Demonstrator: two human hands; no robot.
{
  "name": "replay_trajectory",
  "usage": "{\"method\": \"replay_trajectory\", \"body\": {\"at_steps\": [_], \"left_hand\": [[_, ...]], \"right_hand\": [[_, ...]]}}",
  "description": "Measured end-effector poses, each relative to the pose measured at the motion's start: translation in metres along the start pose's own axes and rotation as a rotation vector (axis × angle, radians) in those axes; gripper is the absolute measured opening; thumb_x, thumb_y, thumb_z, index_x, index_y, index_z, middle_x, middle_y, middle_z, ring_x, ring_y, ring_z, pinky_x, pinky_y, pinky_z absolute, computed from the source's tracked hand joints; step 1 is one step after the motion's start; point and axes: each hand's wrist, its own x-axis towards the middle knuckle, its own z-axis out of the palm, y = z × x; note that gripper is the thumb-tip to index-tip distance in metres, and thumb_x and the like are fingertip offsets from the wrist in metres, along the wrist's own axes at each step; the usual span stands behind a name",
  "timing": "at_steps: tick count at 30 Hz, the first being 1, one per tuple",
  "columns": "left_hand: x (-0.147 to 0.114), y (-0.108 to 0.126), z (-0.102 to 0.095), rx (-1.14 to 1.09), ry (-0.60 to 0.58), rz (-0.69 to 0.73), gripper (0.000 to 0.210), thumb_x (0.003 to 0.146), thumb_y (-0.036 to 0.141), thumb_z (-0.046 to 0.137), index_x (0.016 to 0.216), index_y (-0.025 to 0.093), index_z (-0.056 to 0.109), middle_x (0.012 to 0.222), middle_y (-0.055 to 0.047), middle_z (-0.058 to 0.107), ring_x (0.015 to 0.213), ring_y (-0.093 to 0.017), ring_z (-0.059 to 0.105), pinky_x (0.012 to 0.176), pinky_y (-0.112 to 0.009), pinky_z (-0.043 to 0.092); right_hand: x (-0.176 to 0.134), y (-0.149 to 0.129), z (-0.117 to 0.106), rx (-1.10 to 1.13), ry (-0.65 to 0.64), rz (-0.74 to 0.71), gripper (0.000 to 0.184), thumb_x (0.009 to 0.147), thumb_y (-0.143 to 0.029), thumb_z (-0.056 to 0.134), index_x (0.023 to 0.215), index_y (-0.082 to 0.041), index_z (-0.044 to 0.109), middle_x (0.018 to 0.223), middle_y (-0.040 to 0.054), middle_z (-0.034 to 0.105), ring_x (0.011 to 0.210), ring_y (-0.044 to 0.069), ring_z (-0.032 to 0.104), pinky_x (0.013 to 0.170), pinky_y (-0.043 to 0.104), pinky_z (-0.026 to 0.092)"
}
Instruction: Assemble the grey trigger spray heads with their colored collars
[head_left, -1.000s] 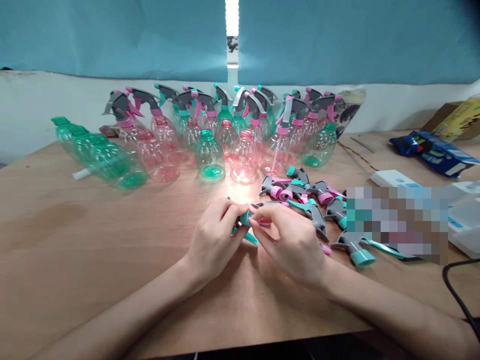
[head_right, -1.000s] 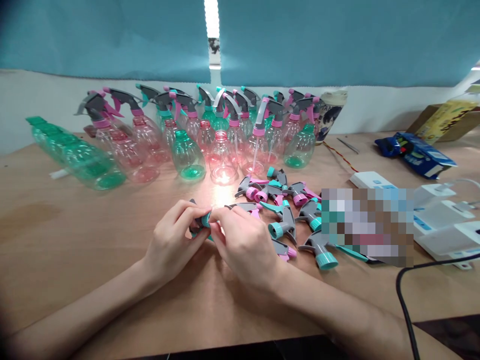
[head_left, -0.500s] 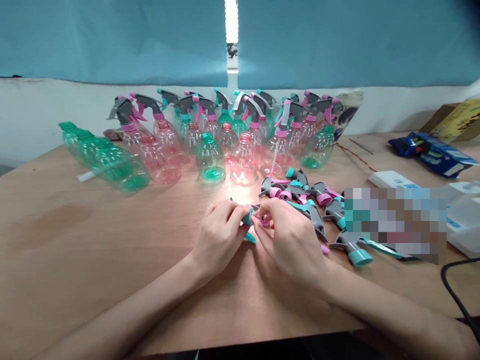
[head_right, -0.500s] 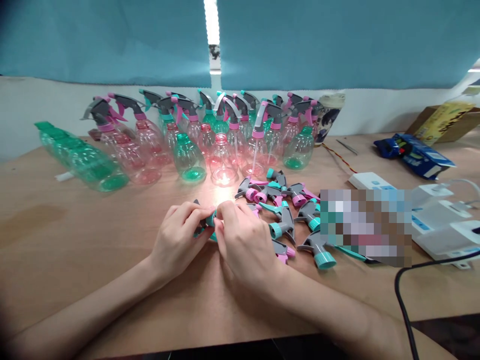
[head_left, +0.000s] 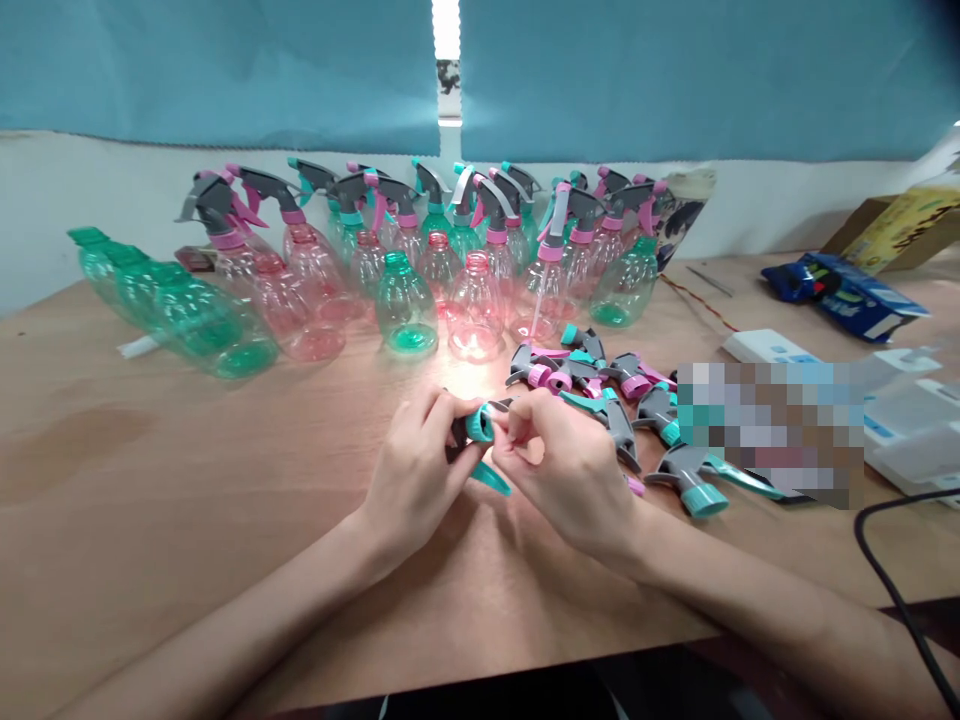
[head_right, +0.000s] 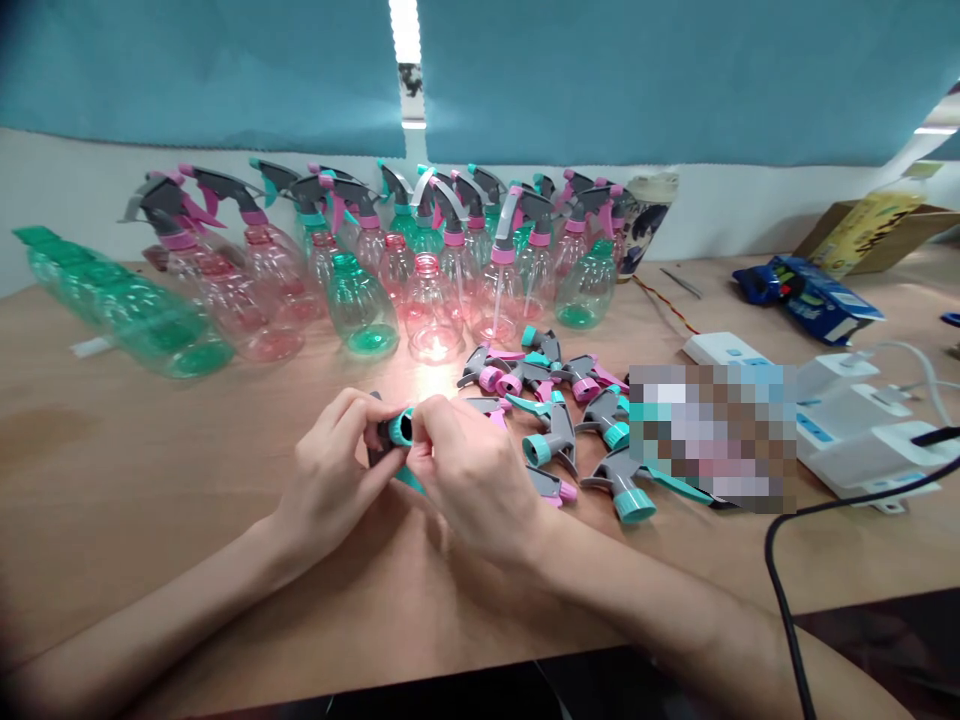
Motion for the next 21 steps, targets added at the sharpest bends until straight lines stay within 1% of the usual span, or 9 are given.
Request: {"method": "replay_trajectory", "body": {"at_steps": [2, 4, 5, 7, 9, 12, 18, 21], "left_hand": [[0.0, -0.004, -0.002, -0.053, -0.01, -0.086, 0.009, 0.084, 0.02, 0.062, 0.089, 0.018, 0.055, 0.073, 0.002, 0.048, 0.065, -0.013, 0.049, 0.059, -0.025, 0.041], [0.0, -0.009, -0.003, -0.11, 0.008, -0.162, 0.014, 0.082, 0.024, 0.067, 0.089, 0.018, 0.056, 0.072, 0.003, 0.047, 0.063, -0.012, 0.049, 0.058, -0.024, 0.04], [0.0, -0.011, -0.003, -0.138, 0.022, -0.188, 0.017, 0.081, 0.025, 0.069, 0.089, 0.019, 0.056, 0.073, 0.004, 0.047, 0.063, -0.011, 0.049, 0.059, -0.023, 0.041], [0.001, -0.013, -0.002, -0.19, 0.042, -0.208, 0.019, 0.079, 0.024, 0.07, 0.092, 0.019, 0.057, 0.074, 0.004, 0.05, 0.064, -0.011, 0.051, 0.06, -0.023, 0.041], [0.001, -0.013, -0.001, -0.231, 0.045, -0.199, 0.02, 0.079, 0.022, 0.071, 0.093, 0.019, 0.057, 0.076, 0.004, 0.051, 0.065, -0.01, 0.051, 0.062, -0.023, 0.042], [0.0, -0.007, 0.001, -0.289, 0.03, -0.205, 0.02, 0.079, 0.024, 0.071, 0.095, 0.019, 0.058, 0.077, 0.004, 0.053, 0.066, -0.01, 0.051, 0.062, -0.023, 0.042], [-0.006, 0.0, 0.002, -0.381, -0.015, -0.226, 0.022, 0.081, 0.024, 0.069, 0.1, 0.02, 0.058, 0.079, 0.003, 0.055, 0.07, -0.011, 0.051, 0.064, -0.023, 0.043], [-0.006, 0.0, 0.003, -0.407, -0.024, -0.255, 0.023, 0.082, 0.024, 0.069, 0.101, 0.02, 0.058, 0.081, 0.002, 0.056, 0.071, -0.011, 0.052, 0.065, -0.023, 0.043]], "right_hand": [[0.008, 0.011, -0.006, 0.0, 0.042, 0.103, 0.017, 0.078, -0.008, 0.052, 0.074, -0.022, 0.043, 0.064, -0.0028, 0.055, 0.062, 0.013, 0.061, 0.056, 0.024, 0.047], [0.016, 0.024, -0.012, 0.126, 0.025, 0.319, 0.018, 0.077, -0.012, 0.059, 0.079, -0.021, 0.044, 0.069, -0.0024, 0.058, 0.069, 0.016, 0.066, 0.06, 0.027, 0.052], [0.02, 0.03, -0.015, 0.263, -0.016, 0.436, 0.02, 0.076, -0.015, 0.062, 0.084, -0.021, 0.045, 0.072, -0.0019, 0.06, 0.071, 0.016, 0.067, 0.06, 0.028, 0.054], [0.024, 0.036, -0.018, 0.542, -0.152, 0.62, 0.021, 0.077, -0.021, 0.063, 0.091, -0.02, 0.047, 0.08, -0.0003, 0.061, 0.068, 0.016, 0.069, 0.057, 0.028, 0.057], [0.026, 0.035, -0.02, 0.754, -0.293, 0.72, 0.02, 0.079, -0.023, 0.063, 0.095, -0.018, 0.052, 0.084, 0.0013, 0.062, 0.067, 0.016, 0.07, 0.055, 0.027, 0.058], [0.027, 0.028, -0.02, 0.915, -0.432, 0.759, 0.014, 0.08, -0.021, 0.063, 0.093, -0.016, 0.059, 0.081, 0.0016, 0.064, 0.072, 0.016, 0.071, 0.058, 0.025, 0.06], [0.028, 0.025, -0.022, 1.002, -0.508, 0.794, 0.011, 0.08, -0.019, 0.063, 0.09, -0.016, 0.067, 0.086, 0.0017, 0.068, 0.076, 0.014, 0.071, 0.064, 0.023, 0.059], [0.027, 0.026, -0.021, 1.025, -0.565, 0.755, 0.015, 0.076, -0.017, 0.067, 0.091, -0.018, 0.068, 0.083, -0.0001, 0.068, 0.075, 0.013, 0.07, 0.067, 0.024, 0.058]]}}
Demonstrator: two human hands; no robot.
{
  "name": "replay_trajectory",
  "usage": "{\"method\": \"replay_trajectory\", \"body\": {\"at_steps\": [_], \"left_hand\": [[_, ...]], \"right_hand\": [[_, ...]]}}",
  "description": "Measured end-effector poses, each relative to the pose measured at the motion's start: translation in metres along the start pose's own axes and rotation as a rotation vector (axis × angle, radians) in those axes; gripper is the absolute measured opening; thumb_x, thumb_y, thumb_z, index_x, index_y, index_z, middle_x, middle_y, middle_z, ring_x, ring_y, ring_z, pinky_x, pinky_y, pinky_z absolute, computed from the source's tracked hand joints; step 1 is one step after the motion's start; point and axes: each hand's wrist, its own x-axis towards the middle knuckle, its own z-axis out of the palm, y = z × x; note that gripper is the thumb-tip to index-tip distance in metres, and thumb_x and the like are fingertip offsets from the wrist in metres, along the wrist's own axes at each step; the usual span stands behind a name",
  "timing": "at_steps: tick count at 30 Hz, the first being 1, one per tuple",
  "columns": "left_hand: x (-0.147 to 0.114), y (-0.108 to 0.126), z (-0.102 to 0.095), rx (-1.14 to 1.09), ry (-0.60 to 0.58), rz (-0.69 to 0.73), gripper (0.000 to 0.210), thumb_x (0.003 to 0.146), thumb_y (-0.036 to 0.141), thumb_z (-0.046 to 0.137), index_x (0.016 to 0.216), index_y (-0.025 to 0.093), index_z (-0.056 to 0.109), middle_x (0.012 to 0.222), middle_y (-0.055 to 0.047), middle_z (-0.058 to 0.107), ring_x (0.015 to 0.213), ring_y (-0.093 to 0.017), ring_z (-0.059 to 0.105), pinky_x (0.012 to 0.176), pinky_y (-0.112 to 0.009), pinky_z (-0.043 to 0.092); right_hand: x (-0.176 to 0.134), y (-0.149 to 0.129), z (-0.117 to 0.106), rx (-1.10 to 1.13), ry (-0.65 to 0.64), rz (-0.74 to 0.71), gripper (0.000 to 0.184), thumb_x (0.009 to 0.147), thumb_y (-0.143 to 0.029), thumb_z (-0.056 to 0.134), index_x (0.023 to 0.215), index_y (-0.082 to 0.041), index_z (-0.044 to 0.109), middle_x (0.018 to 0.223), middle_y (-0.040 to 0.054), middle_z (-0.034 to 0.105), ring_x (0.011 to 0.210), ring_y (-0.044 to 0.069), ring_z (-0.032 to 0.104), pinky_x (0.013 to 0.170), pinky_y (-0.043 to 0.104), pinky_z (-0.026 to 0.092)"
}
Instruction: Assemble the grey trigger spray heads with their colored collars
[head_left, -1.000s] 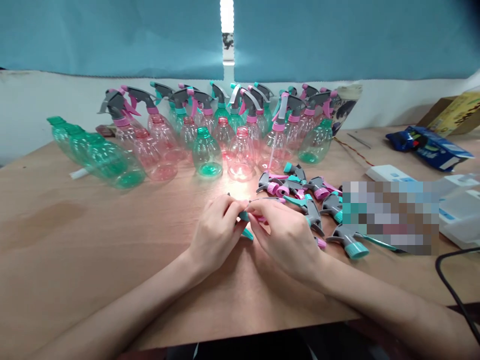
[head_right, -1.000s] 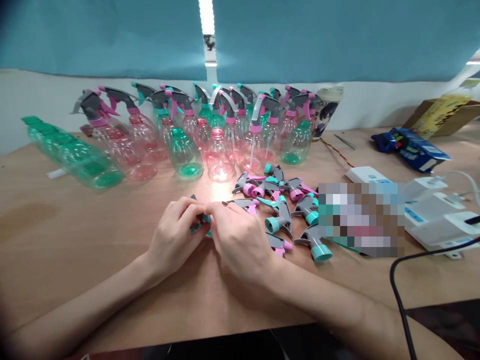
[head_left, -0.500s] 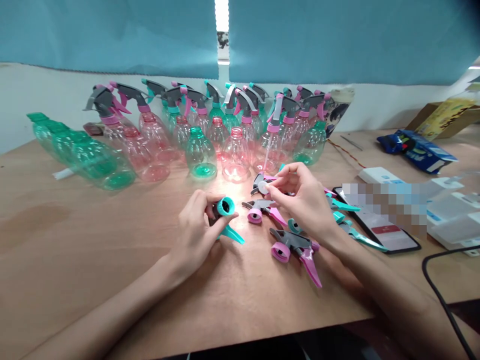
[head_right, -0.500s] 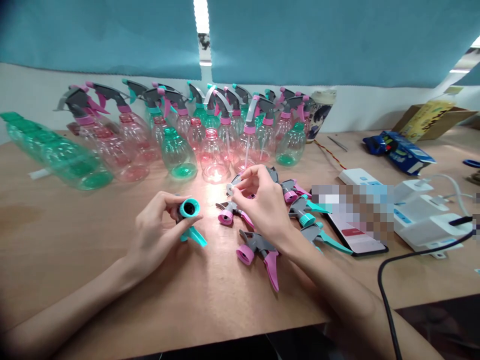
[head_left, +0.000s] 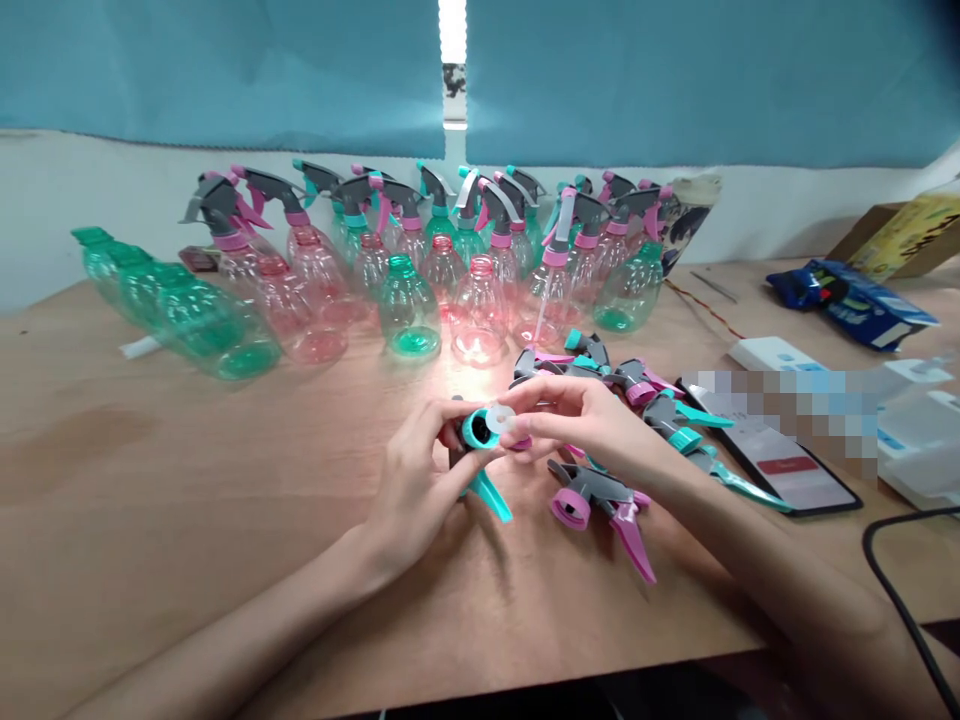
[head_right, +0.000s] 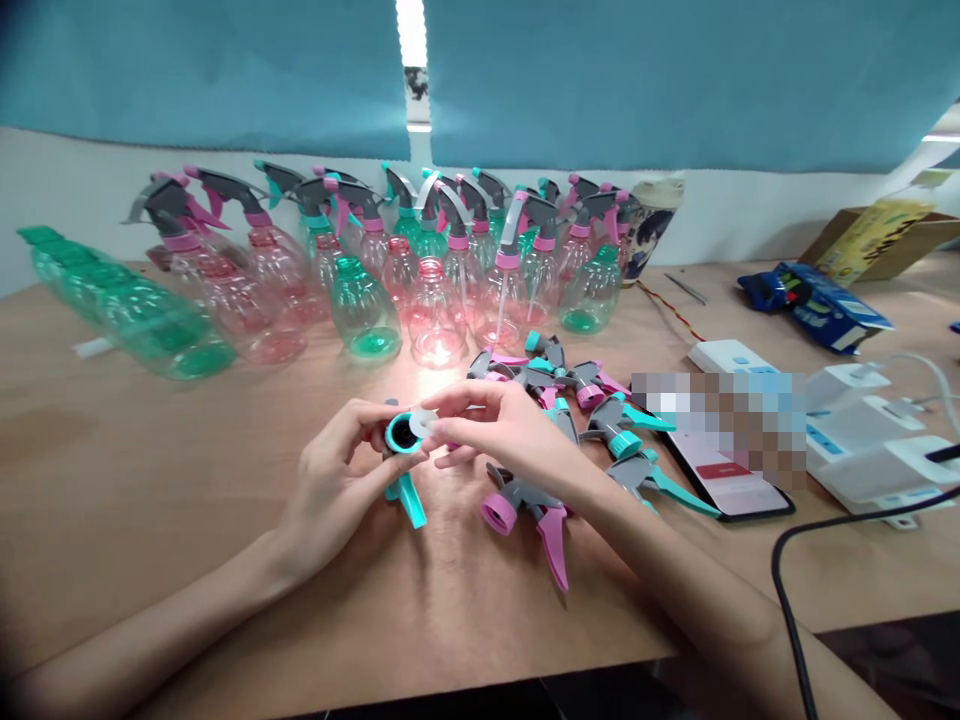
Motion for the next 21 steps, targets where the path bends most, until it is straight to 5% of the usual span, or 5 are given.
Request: {"method": "replay_trajectory", "body": {"at_steps": [4, 10, 15, 21], "left_hand": [[0.0006, 0.0023, 0.0011, -0.026, -0.004, -0.008, 0.02, 0.081, 0.022, 0.069, 0.098, 0.019, 0.058, 0.08, 0.002, 0.056, 0.069, -0.011, 0.052, 0.063, -0.024, 0.044], [-0.0029, 0.0059, 0.0037, -0.069, -0.009, 0.029, 0.024, 0.08, 0.019, 0.07, 0.101, 0.02, 0.058, 0.081, 0.002, 0.056, 0.069, -0.012, 0.052, 0.064, -0.025, 0.044], [-0.0066, 0.0044, 0.0053, -0.113, -0.012, 0.066, 0.024, 0.081, 0.019, 0.069, 0.102, 0.021, 0.056, 0.086, 0.001, 0.057, 0.071, -0.011, 0.051, 0.066, -0.025, 0.044], [-0.0073, 0.0052, 0.0051, -0.129, -0.03, 0.086, 0.024, 0.08, 0.013, 0.067, 0.101, 0.021, 0.057, 0.085, 0.001, 0.055, 0.07, -0.011, 0.052, 0.064, -0.025, 0.044]], "right_hand": [[0.0012, 0.005, 0.0014, -0.038, -0.039, -0.088, 0.015, 0.072, -0.02, 0.074, 0.084, -0.017, 0.066, 0.081, -0.0013, 0.068, 0.073, 0.011, 0.067, 0.068, 0.024, 0.056], [0.002, 0.0055, -0.0002, -0.103, 0.082, -0.132, 0.022, 0.08, -0.036, 0.067, 0.071, -0.016, 0.066, 0.064, -0.0004, 0.065, 0.059, 0.012, 0.064, 0.06, 0.026, 0.055], [-0.0012, 0.002, -0.0003, -0.113, -0.117, -0.015, 0.033, 0.088, -0.042, 0.056, 0.071, -0.015, 0.063, 0.061, -0.0012, 0.061, 0.052, 0.01, 0.061, 0.052, 0.022, 0.049], [-0.0053, 0.0011, 0.0037, -0.268, -0.215, 0.074, 0.042, 0.089, -0.048, 0.051, 0.062, -0.017, 0.056, 0.041, -0.0079, 0.04, 0.035, 0.006, 0.038, 0.039, 0.02, 0.029]]}}
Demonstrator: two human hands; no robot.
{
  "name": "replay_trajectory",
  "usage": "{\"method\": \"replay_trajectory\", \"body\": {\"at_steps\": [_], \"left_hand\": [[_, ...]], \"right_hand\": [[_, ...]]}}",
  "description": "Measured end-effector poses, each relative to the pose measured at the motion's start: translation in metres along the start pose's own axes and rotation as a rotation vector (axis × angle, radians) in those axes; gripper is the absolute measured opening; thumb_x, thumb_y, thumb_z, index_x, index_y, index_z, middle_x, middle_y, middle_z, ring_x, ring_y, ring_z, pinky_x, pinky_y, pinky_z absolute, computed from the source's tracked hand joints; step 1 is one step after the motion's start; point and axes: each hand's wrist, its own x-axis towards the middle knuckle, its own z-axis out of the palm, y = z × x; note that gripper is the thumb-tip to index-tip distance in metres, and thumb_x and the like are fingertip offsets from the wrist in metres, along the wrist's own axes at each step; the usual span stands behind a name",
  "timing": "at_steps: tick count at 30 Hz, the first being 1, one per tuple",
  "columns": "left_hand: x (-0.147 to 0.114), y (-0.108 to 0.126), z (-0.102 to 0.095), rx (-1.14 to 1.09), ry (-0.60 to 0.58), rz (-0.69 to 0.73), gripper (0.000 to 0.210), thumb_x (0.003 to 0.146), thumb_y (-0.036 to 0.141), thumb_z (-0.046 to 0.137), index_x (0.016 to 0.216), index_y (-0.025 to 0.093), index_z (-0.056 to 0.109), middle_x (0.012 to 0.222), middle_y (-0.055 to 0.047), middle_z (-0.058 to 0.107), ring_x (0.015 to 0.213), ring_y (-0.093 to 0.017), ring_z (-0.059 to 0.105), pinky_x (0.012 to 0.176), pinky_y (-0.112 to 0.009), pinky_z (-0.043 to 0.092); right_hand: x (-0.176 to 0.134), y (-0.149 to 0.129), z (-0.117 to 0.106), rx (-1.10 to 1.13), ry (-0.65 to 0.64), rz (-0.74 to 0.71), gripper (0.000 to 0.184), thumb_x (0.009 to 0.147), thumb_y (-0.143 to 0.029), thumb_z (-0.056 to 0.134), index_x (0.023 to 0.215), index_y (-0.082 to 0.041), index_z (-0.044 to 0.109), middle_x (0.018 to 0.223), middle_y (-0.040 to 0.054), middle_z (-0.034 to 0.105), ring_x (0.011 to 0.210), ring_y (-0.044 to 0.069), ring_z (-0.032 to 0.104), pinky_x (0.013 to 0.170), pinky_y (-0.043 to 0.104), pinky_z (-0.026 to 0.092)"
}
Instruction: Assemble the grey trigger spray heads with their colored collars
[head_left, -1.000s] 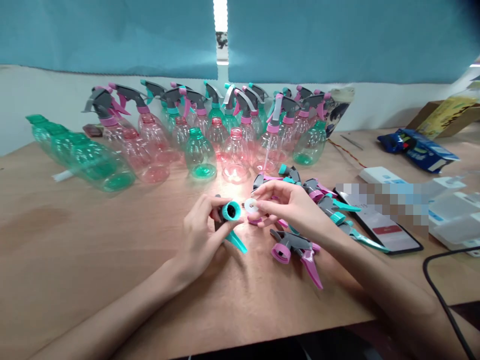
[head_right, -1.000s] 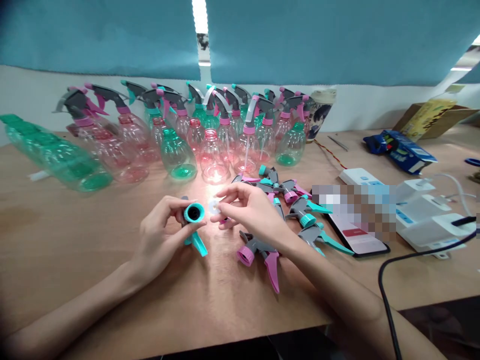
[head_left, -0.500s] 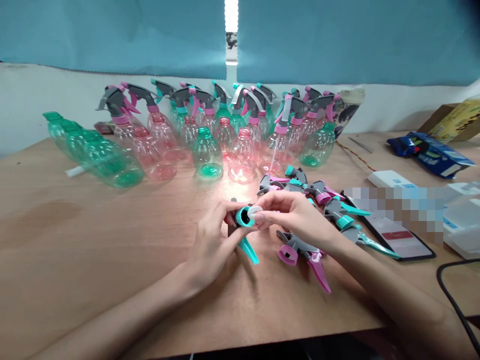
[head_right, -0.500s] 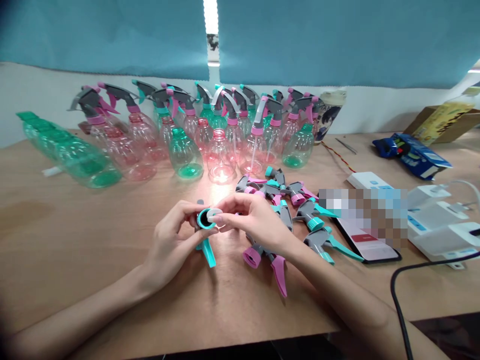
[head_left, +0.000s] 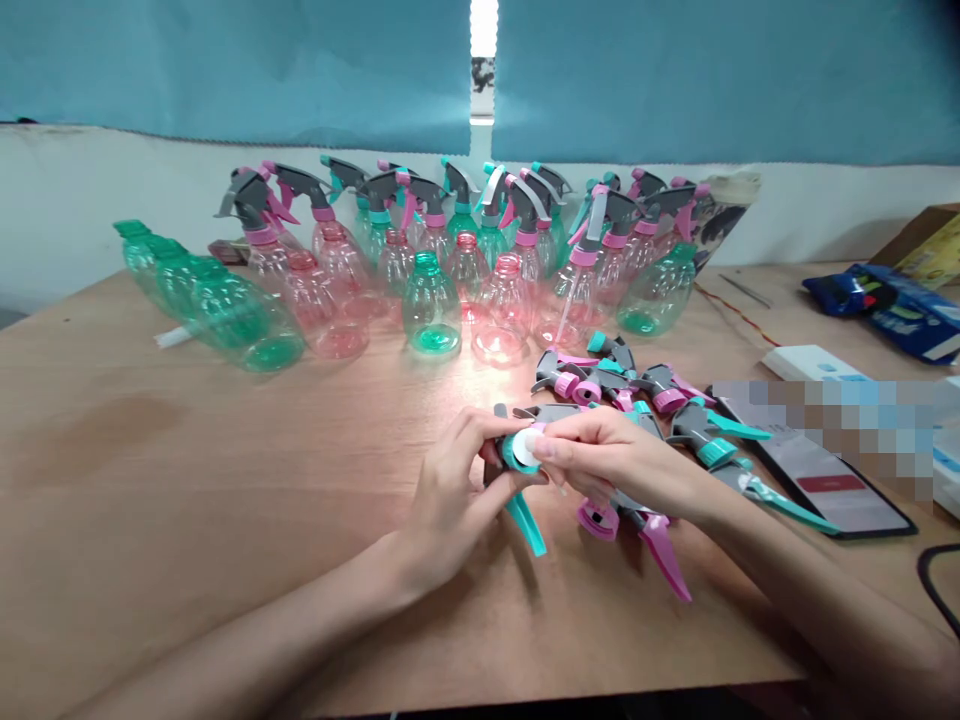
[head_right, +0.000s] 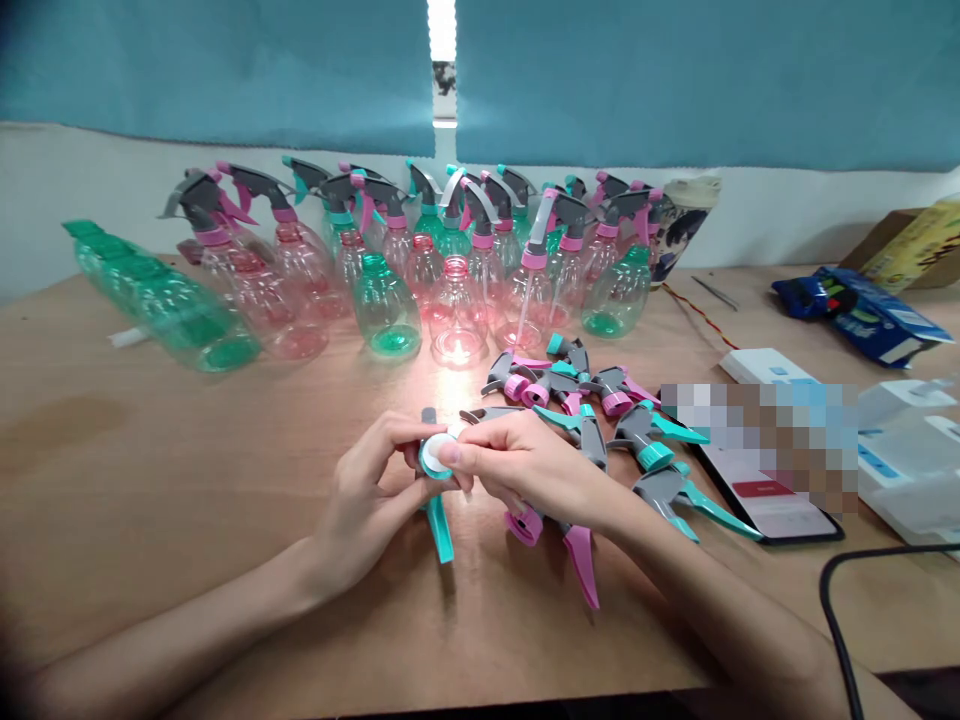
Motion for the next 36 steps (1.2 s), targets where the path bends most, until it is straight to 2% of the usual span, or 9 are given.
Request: {"method": "replay_trajectory", "body": {"at_steps": [3, 6, 9, 12, 15, 18, 24, 29, 36], "left_hand": [[0.0, 0.001, 0.0, -0.023, -0.007, 0.007, 0.026, 0.078, 0.011, 0.069, 0.099, 0.021, 0.057, 0.084, 0.001, 0.055, 0.071, -0.012, 0.052, 0.065, -0.024, 0.044], [-0.001, 0.0, 0.001, -0.042, 0.005, 0.012, 0.03, 0.078, 0.01, 0.07, 0.103, 0.021, 0.058, 0.085, 0.001, 0.056, 0.072, -0.012, 0.053, 0.066, -0.025, 0.044], [-0.001, -0.002, 0.0, -0.046, 0.008, 0.017, 0.034, 0.076, 0.009, 0.071, 0.106, 0.022, 0.058, 0.085, 0.002, 0.055, 0.071, -0.011, 0.053, 0.066, -0.024, 0.044], [-0.002, -0.004, 0.0, -0.054, 0.003, -0.004, 0.037, 0.075, 0.008, 0.072, 0.106, 0.022, 0.059, 0.084, 0.003, 0.055, 0.071, -0.01, 0.053, 0.067, -0.023, 0.044], [-0.003, -0.004, -0.001, -0.082, 0.001, -0.04, 0.037, 0.075, 0.009, 0.073, 0.106, 0.022, 0.059, 0.084, 0.003, 0.056, 0.072, -0.01, 0.054, 0.067, -0.022, 0.044], [-0.002, -0.003, -0.002, -0.1, -0.006, -0.054, 0.035, 0.075, 0.012, 0.074, 0.106, 0.022, 0.06, 0.085, 0.002, 0.058, 0.074, -0.011, 0.055, 0.067, -0.023, 0.045], [-0.003, -0.001, -0.004, -0.142, -0.023, -0.073, 0.032, 0.076, 0.013, 0.073, 0.104, 0.021, 0.06, 0.087, 0.001, 0.059, 0.072, -0.011, 0.055, 0.062, -0.021, 0.047], [-0.005, 0.001, -0.005, -0.137, -0.046, -0.053, 0.032, 0.075, 0.014, 0.073, 0.104, 0.021, 0.06, 0.085, 0.001, 0.056, 0.068, -0.01, 0.055, 0.053, -0.017, 0.045], [-0.007, -0.001, -0.005, -0.133, -0.073, -0.027, 0.028, 0.082, 0.021, 0.068, 0.108, 0.019, 0.058, 0.088, -0.001, 0.055, 0.067, -0.01, 0.052, 0.051, -0.017, 0.044]], "right_hand": [[0.001, -0.002, 0.002, -0.106, 0.053, 0.007, 0.052, 0.086, -0.05, 0.053, 0.047, -0.018, 0.04, 0.041, -0.0071, 0.034, 0.036, 0.005, 0.032, 0.038, 0.022, 0.02], [0.002, -0.002, 0.002, -0.196, 0.065, 0.006, 0.057, 0.084, -0.05, 0.057, 0.044, -0.018, 0.03, 0.04, -0.0078, 0.026, 0.038, 0.005, 0.025, 0.039, 0.023, 0.016], [0.002, 0.0, 0.001, -0.214, 0.072, -0.019, 0.054, 0.084, -0.048, 0.058, 0.046, -0.018, 0.034, 0.041, -0.0076, 0.031, 0.04, 0.005, 0.029, 0.041, 0.022, 0.02], [0.001, -0.001, 0.0, -0.16, 0.196, -0.089, 0.043, 0.084, -0.045, 0.06, 0.055, -0.018, 0.041, 0.05, -0.0063, 0.042, 0.045, 0.006, 0.04, 0.043, 0.021, 0.029], [-0.001, -0.004, 0.002, -0.148, 0.304, -0.234, 0.026, 0.081, -0.034, 0.066, 0.068, -0.019, 0.048, 0.063, -0.0049, 0.049, 0.052, 0.008, 0.046, 0.045, 0.02, 0.035], [-0.004, -0.007, 0.005, -0.277, 0.329, -0.39, 0.012, 0.08, -0.02, 0.065, 0.083, -0.02, 0.053, 0.074, -0.0026, 0.056, 0.056, 0.008, 0.051, 0.045, 0.021, 0.039], [-0.007, -0.002, 0.007, -0.583, 0.328, -0.605, 0.023, 0.078, -0.007, 0.059, 0.096, -0.02, 0.053, 0.081, -0.0012, 0.059, 0.063, 0.009, 0.053, 0.054, 0.023, 0.045], [-0.005, 0.003, 0.006, -0.601, 0.305, -0.614, 0.029, 0.075, -0.006, 0.059, 0.099, -0.02, 0.051, 0.084, -0.0001, 0.059, 0.068, 0.011, 0.056, 0.057, 0.024, 0.046], [-0.006, 0.007, 0.009, -0.604, 0.273, -0.582, 0.04, 0.073, -0.005, 0.059, 0.109, -0.018, 0.047, 0.09, 0.001, 0.058, 0.076, 0.012, 0.059, 0.063, 0.024, 0.047]]}}
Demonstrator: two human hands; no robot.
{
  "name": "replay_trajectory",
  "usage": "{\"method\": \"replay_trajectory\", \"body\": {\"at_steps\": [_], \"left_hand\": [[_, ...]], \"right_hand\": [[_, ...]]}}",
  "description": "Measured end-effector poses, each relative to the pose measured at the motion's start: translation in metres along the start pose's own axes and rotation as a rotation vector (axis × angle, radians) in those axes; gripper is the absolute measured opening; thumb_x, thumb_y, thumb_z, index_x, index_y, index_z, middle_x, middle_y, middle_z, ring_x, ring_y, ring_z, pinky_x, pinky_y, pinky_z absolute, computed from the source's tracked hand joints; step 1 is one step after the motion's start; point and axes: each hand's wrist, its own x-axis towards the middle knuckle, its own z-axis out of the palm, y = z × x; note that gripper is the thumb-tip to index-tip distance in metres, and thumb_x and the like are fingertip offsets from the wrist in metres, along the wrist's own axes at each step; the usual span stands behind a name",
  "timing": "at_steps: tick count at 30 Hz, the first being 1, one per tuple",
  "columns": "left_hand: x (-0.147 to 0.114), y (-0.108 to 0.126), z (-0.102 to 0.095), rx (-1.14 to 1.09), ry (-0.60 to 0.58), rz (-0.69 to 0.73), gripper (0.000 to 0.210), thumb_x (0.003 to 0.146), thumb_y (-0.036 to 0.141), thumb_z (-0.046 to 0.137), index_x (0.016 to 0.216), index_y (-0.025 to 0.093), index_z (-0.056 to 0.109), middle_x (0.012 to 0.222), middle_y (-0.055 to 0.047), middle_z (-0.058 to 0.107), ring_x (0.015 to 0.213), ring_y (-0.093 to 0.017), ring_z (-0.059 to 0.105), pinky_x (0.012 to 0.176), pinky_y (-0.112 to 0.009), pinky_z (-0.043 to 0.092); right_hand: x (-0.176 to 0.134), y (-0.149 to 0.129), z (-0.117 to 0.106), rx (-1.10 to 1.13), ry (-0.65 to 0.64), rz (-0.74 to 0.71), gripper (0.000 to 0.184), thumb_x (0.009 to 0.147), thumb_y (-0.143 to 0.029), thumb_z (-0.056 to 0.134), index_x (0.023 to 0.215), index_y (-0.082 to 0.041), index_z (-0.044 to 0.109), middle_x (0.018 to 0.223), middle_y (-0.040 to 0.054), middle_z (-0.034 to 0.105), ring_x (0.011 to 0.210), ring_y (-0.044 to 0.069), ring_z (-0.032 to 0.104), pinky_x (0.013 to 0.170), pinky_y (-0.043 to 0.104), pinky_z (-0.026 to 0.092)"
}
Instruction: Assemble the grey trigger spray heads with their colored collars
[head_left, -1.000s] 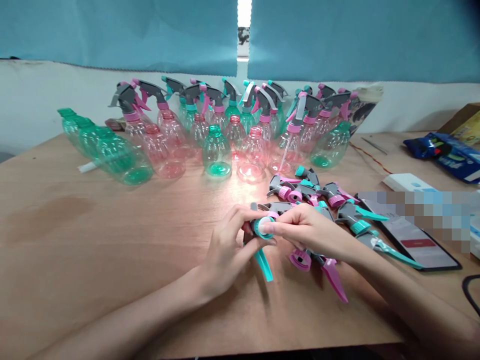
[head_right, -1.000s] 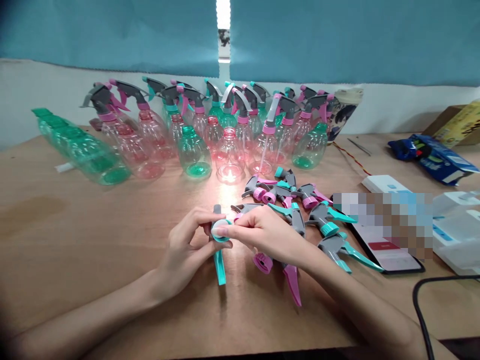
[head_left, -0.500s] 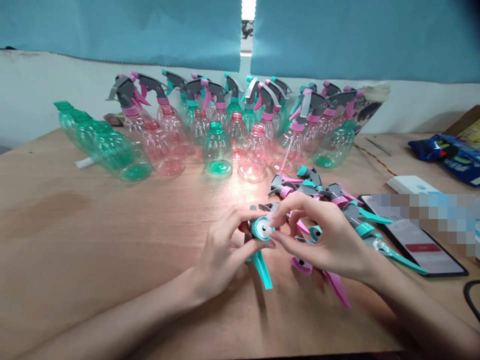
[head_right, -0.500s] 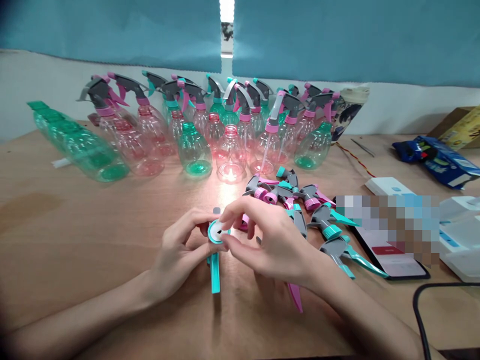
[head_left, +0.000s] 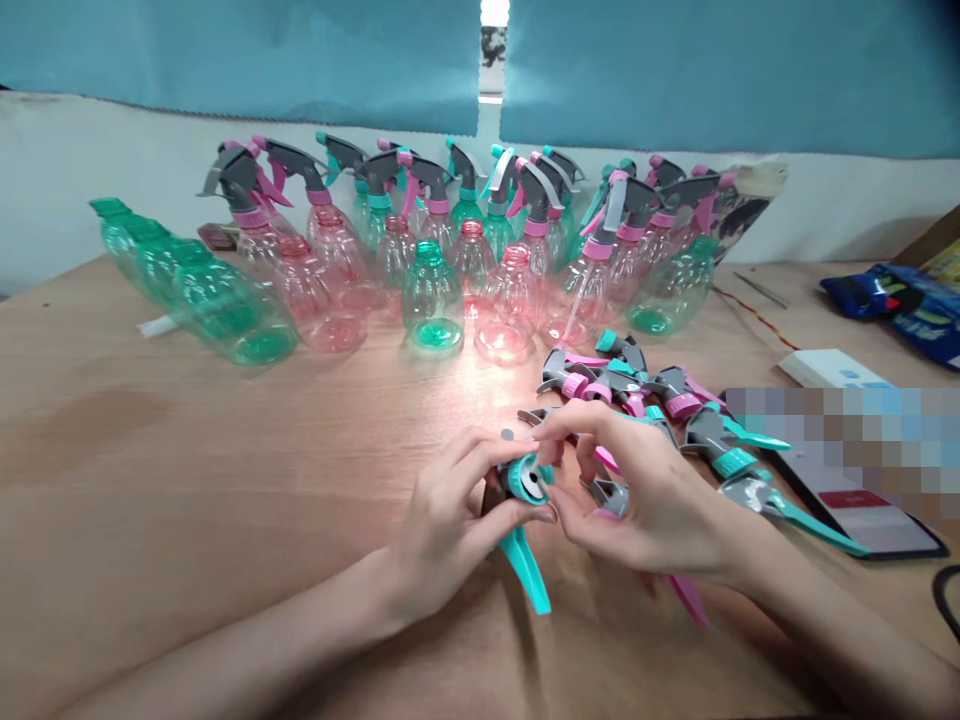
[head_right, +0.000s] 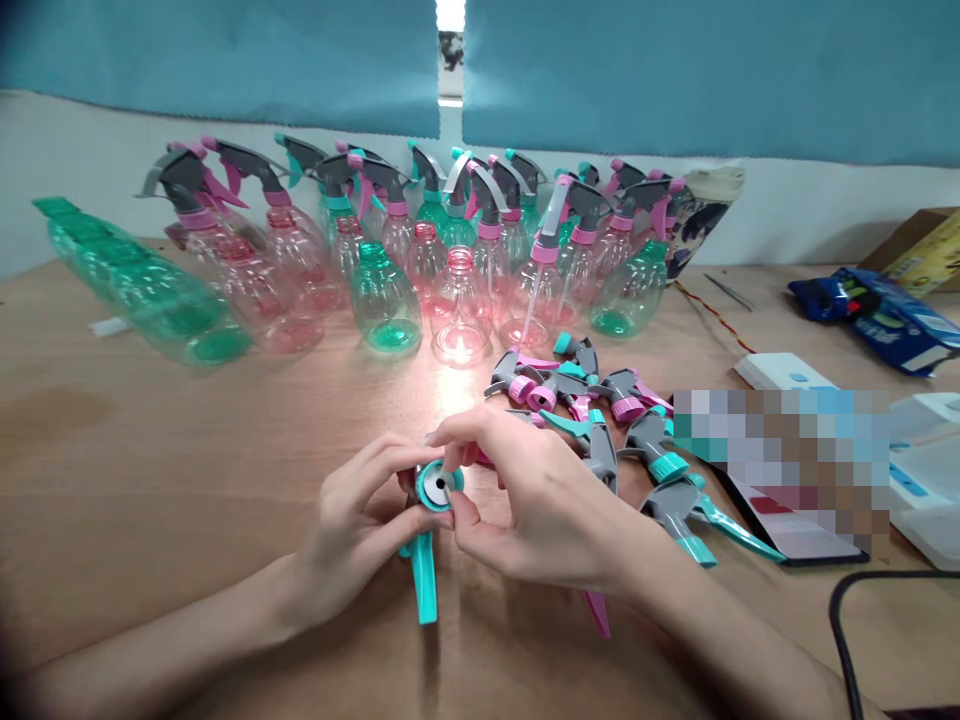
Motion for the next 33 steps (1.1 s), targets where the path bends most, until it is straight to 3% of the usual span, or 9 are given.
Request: {"method": "replay_trajectory", "body": {"at_steps": [8, 14, 23, 29, 33], "left_hand": [[0.001, -0.001, 0.001, 0.038, -0.021, -0.031, 0.021, 0.082, 0.017, 0.067, 0.101, 0.018, 0.059, 0.086, -0.001, 0.054, 0.068, -0.011, 0.052, 0.056, -0.02, 0.044], [0.003, -0.003, 0.002, 0.065, -0.018, -0.036, 0.027, 0.08, 0.012, 0.068, 0.104, 0.019, 0.059, 0.087, 0.0, 0.056, 0.07, -0.011, 0.053, 0.06, -0.02, 0.044], [0.004, -0.005, 0.001, 0.171, -0.032, 0.102, 0.034, 0.078, 0.027, 0.071, 0.108, 0.017, 0.06, 0.087, -0.002, 0.057, 0.072, -0.012, 0.055, 0.063, -0.022, 0.046], [0.004, -0.006, 0.003, 0.12, -0.041, 0.048, 0.03, 0.08, 0.023, 0.069, 0.108, 0.021, 0.06, 0.089, -0.001, 0.059, 0.077, -0.013, 0.057, 0.067, -0.023, 0.047], [0.006, -0.006, 0.001, 0.106, -0.048, -0.018, 0.027, 0.081, 0.021, 0.069, 0.107, 0.021, 0.062, 0.082, 0.001, 0.056, 0.068, -0.011, 0.054, 0.061, -0.021, 0.045]], "right_hand": [[0.0, -0.003, 0.001, 0.005, -0.01, 0.079, 0.052, 0.072, -0.005, 0.061, 0.12, -0.018, 0.044, 0.09, -0.0003, 0.062, 0.075, 0.01, 0.06, 0.061, 0.022, 0.046], [-0.001, -0.005, 0.003, -0.076, 0.062, 0.06, 0.046, 0.078, -0.011, 0.061, 0.12, -0.019, 0.044, 0.088, 0.0006, 0.066, 0.075, 0.012, 0.062, 0.059, 0.023, 0.045], [0.0, -0.009, -0.015, -0.105, -0.151, 0.233, 0.047, 0.079, -0.012, 0.058, 0.124, -0.021, 0.045, 0.094, -0.0001, 0.066, 0.08, 0.013, 0.063, 0.066, 0.024, 0.048], [0.003, -0.011, -0.011, -0.211, -0.094, 0.141, 0.047, 0.079, -0.01, 0.06, 0.124, -0.019, 0.048, 0.095, 0.0023, 0.068, 0.08, 0.014, 0.065, 0.061, 0.022, 0.047], [0.001, -0.005, 0.0, -0.15, -0.01, 0.088, 0.051, 0.08, -0.009, 0.061, 0.127, -0.018, 0.044, 0.088, 0.0, 0.069, 0.078, 0.013, 0.065, 0.06, 0.02, 0.047]]}}
